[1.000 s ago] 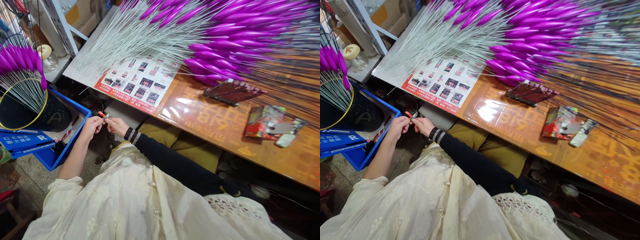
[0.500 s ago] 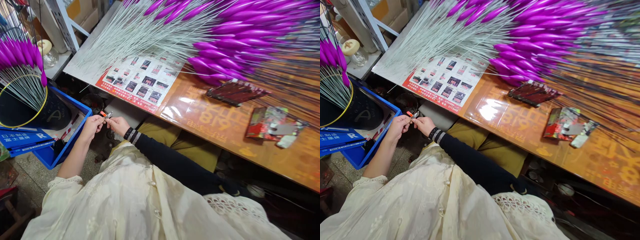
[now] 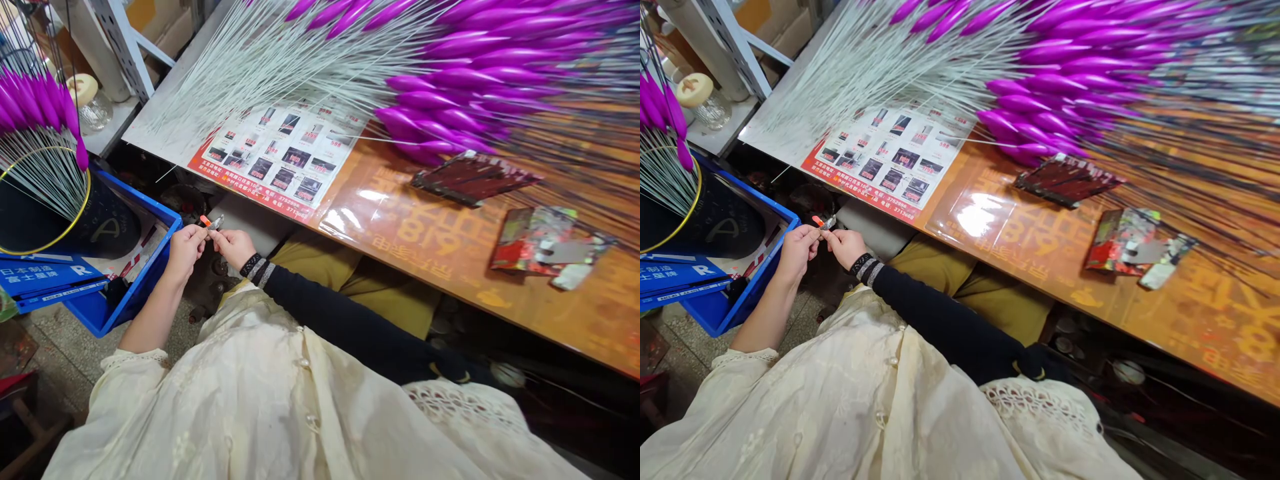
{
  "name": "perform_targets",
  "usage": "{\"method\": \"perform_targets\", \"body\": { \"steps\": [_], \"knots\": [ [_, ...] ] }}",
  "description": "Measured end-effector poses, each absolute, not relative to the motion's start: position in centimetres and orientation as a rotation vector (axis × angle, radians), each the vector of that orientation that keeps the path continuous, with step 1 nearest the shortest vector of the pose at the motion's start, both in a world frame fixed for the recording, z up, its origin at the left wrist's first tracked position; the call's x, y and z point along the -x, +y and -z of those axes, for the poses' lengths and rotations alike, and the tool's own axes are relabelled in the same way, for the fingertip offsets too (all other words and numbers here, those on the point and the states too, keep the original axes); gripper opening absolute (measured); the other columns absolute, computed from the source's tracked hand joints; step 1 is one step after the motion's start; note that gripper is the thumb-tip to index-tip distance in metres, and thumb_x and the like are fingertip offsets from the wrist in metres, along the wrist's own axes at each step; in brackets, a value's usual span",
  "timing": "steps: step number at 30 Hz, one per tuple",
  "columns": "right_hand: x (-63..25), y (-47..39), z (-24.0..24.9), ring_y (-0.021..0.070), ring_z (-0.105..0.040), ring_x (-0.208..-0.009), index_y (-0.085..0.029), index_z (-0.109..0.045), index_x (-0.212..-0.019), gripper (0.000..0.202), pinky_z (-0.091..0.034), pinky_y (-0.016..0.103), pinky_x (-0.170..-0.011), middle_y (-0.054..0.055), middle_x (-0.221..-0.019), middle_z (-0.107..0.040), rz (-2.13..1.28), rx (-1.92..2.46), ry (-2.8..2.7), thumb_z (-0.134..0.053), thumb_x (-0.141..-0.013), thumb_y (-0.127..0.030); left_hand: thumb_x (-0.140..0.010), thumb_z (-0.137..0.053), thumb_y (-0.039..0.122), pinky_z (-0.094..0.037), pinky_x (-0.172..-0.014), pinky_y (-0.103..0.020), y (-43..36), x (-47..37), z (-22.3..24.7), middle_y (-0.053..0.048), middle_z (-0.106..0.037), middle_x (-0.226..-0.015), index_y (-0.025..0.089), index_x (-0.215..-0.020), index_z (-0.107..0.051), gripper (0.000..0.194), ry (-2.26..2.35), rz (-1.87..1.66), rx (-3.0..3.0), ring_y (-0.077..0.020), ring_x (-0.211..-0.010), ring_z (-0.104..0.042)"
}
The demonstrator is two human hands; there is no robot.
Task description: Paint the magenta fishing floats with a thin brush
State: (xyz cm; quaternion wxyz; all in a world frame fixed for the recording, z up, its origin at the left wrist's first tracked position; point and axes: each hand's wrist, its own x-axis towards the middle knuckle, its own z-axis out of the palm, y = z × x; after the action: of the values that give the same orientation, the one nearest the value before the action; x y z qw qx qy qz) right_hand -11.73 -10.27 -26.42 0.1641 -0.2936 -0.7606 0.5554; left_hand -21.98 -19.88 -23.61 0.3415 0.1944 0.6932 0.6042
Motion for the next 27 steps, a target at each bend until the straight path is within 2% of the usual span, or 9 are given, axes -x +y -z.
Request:
{"method": "perform_targets", "body": {
  "steps": [5,11,15,18,21,24,27],
  "knots": [
    [12.0,-10.6,26.3,0.0138,-0.053,-0.060,-0.021,-0.058,-0.056,0.069,-0.037,0.027,-0.063,0.001,-0.052,-0.056,-1.534,0.864,-2.134,-0.040,-0.094,-0.075,-0.072,-0.074,0.049,-0.020,-0.038,-0.020,-19.5,21.8,23.9,0.006,-0.044,-0.047,0.017,-0.068,-0.060,0.034,1.828,-1.632,-0.537,-0.0053,-0.038,-0.033],
    [12.2,-10.9,26.2,0.0120,-0.050,-0.053,-0.021,-0.056,-0.055,0.072,-0.038,0.026,-0.059,-0.001,-0.048,-0.051,-1.594,0.897,-2.018,-0.040,-0.088,-0.083,-0.076,-0.072,0.050,-0.022,-0.037,-0.020,-19.3,22.0,24.0,0.006,-0.045,-0.046,0.018,-0.069,-0.062,0.035,1.897,-1.689,-0.571,-0.0059,-0.037,-0.034],
    [12.2,-10.8,26.4,0.0095,-0.042,-0.042,-0.020,-0.059,-0.063,0.067,-0.034,0.025,-0.049,-0.004,-0.042,-0.047,-1.928,0.842,-1.911,-0.047,-0.086,-0.082,-0.084,-0.069,0.048,-0.028,-0.040,-0.020,-20.0,22.8,23.6,0.006,-0.049,-0.049,0.018,-0.075,-0.066,0.031,1.980,-1.694,-0.751,-0.0063,-0.040,-0.040],
    [12.0,-10.8,26.6,0.0072,-0.034,-0.038,-0.018,-0.063,-0.085,0.058,-0.027,0.022,-0.042,-0.005,-0.047,-0.053,-2.233,0.725,-1.752,-0.055,-0.086,-0.076,-0.083,-0.070,0.049,-0.028,-0.041,-0.020,-20.6,23.5,23.1,0.005,-0.050,-0.048,0.017,-0.074,-0.068,0.033,1.912,-1.634,-0.819,-0.0065,-0.040,-0.040],
    [11.7,-10.9,26.7,0.0057,-0.029,-0.036,-0.022,-0.053,-0.105,0.052,-0.020,0.019,-0.039,-0.008,-0.052,-0.057,-2.387,0.602,-1.594,-0.061,-0.087,-0.070,-0.077,-0.075,0.053,-0.024,-0.039,-0.020,-21.0,23.9,22.7,0.004,-0.049,-0.046,0.016,-0.071,-0.067,0.038,1.811,-1.506,-0.766,-0.0064,-0.039,-0.038],
    [11.4,-10.9,26.6,0.0050,-0.029,-0.036,-0.026,-0.042,-0.104,0.049,-0.019,0.016,-0.038,-0.010,-0.056,-0.059,-2.401,0.508,-1.546,-0.064,-0.086,-0.067,-0.074,-0.076,0.055,-0.022,-0.038,-0.019,-21.2,23.9,22.6,0.004,-0.049,-0.046,0.016,-0.070,-0.067,0.040,1.775,-1.422,-0.731,-0.0058,-0.038,-0.037],
    [11.2,-10.9,26.5,0.0039,-0.030,-0.037,-0.027,-0.040,-0.100,0.048,-0.020,0.016,-0.038,-0.010,-0.062,-0.061,-2.400,0.460,-1.527,-0.066,-0.086,-0.065,-0.074,-0.076,0.055,-0.022,-0.039,-0.019,-21.2,23.7,22.7,0.004,-0.049,-0.045,0.016,-0.071,-0.067,0.041,1.753,-1.402,-0.718,-0.0054,-0.038,-0.035]
  ]
}}
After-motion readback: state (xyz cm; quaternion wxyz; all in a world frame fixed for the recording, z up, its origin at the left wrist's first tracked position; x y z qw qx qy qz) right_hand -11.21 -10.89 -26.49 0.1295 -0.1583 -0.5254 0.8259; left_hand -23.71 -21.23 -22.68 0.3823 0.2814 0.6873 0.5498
